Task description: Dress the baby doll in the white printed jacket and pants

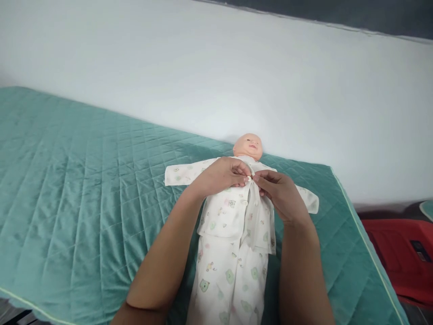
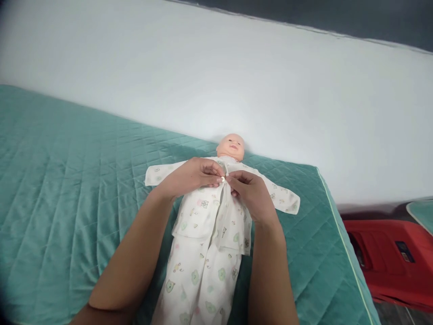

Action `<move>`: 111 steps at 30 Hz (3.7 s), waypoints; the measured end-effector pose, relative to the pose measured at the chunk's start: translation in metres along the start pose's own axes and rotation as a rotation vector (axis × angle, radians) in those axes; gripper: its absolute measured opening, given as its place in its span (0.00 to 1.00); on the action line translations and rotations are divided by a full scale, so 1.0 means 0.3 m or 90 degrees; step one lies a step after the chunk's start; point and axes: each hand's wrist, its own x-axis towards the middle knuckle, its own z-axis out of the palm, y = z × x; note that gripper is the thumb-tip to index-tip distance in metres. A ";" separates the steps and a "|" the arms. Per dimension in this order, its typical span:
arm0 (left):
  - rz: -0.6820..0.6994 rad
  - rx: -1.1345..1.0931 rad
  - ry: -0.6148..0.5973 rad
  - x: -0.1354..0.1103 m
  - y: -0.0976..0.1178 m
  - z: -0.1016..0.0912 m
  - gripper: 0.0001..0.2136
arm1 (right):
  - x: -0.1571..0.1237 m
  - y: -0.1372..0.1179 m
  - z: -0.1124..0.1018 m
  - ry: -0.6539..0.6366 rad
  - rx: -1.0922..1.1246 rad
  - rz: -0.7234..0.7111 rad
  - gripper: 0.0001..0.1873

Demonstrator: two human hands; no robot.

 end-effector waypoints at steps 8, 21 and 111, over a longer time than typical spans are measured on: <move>-0.009 0.000 0.018 0.001 -0.005 -0.002 0.06 | -0.005 -0.004 0.000 0.015 -0.041 0.011 0.13; -0.004 -0.016 0.022 0.002 -0.014 0.009 0.05 | -0.024 -0.027 0.042 0.043 -0.224 0.000 0.13; 0.048 -0.150 0.103 -0.201 -0.100 0.166 0.13 | -0.247 0.153 0.110 0.058 -0.003 -0.135 0.14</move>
